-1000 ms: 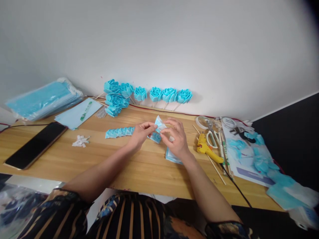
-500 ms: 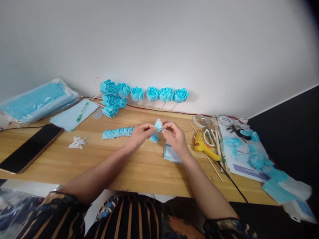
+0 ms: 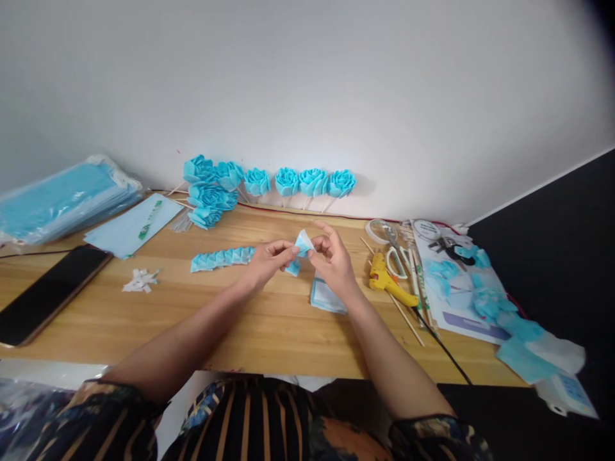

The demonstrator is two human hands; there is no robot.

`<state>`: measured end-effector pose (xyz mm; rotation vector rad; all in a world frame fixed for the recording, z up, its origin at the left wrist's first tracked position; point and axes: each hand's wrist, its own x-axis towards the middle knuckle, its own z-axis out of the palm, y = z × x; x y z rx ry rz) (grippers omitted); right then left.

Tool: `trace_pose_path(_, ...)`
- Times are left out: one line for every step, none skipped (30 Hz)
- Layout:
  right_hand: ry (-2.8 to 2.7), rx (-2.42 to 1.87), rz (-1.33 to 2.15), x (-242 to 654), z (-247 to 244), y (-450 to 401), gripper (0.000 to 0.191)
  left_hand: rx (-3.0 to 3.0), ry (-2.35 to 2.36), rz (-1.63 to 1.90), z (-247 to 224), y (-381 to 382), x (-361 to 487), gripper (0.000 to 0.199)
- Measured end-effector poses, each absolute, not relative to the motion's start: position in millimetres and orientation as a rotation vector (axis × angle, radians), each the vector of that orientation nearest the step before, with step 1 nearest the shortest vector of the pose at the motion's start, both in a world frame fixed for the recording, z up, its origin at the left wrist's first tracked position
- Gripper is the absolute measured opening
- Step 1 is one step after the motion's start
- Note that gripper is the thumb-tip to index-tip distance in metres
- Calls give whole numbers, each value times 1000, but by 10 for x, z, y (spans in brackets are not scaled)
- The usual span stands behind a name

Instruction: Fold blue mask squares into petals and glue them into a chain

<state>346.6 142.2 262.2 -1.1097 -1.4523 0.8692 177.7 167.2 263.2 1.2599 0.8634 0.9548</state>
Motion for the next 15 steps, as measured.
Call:
trace_pose_path(-1446, -1105, 882, 3464, 2619, 1425, 58, 1268, 859, 947, 2631, 1671, 1778, 31)
trace_pose_path(-1439, -1102, 897, 3465, 2616, 1429, 59, 1277, 856, 945, 2628, 1672, 1779, 30)
trace_pose_path(-1435, -1102, 916, 3469, 2615, 1434, 60, 1285, 855, 946, 2622, 1674, 1779, 30)
trace_pose_path(-1431, -1103, 938, 3479, 2617, 1439, 60, 1288, 860, 953, 2614, 1677, 1778, 30)
trace_pose_path(-1427, -1105, 961, 3495, 2622, 1445, 61, 1286, 868, 962, 2606, 1682, 1776, 30)
trace_pose_path(-1421, -1105, 985, 3517, 2630, 1451, 61, 1283, 876, 972, 2597, 1688, 1774, 30)
trace_pose_path(-1413, -1100, 1008, 3544, 2642, 1455, 61, 1279, 882, 978, 2589, 1694, 1772, 30)
trace_pose_path(-1407, -1092, 1029, 3573, 2657, 1459, 61, 1277, 884, 979, 2585, 1701, 1770, 31)
trace_pose_path(-1403, -1085, 1047, 3602, 2673, 1460, 61, 1278, 885, 975, 2583, 1706, 1768, 31)
trace_pose_path(-1405, -1077, 1065, 3627, 2689, 1460, 62, 1283, 883, 967, 2585, 1710, 1768, 31)
trace_pose_path(-1419, -1071, 1083, 3644, 2704, 1458, 64, 1294, 880, 955, 2590, 1710, 1768, 31)
trace_pose_path(-1443, -1066, 1097, 3653, 2717, 1454, 67, 1309, 878, 945, 2597, 1708, 1769, 31)
trace_pose_path(-1475, -1065, 1103, 3653, 2727, 1448, 69, 1331, 876, 932, 2607, 1703, 1770, 30)
trace_pose_path(-1513, -1065, 1101, 3645, 2735, 1441, 72, 1358, 876, 921, 2616, 1695, 1772, 29)
trace_pose_path(-1555, -1068, 1090, 3632, 2739, 1433, 74, 1390, 881, 912, 2625, 1686, 1774, 27)
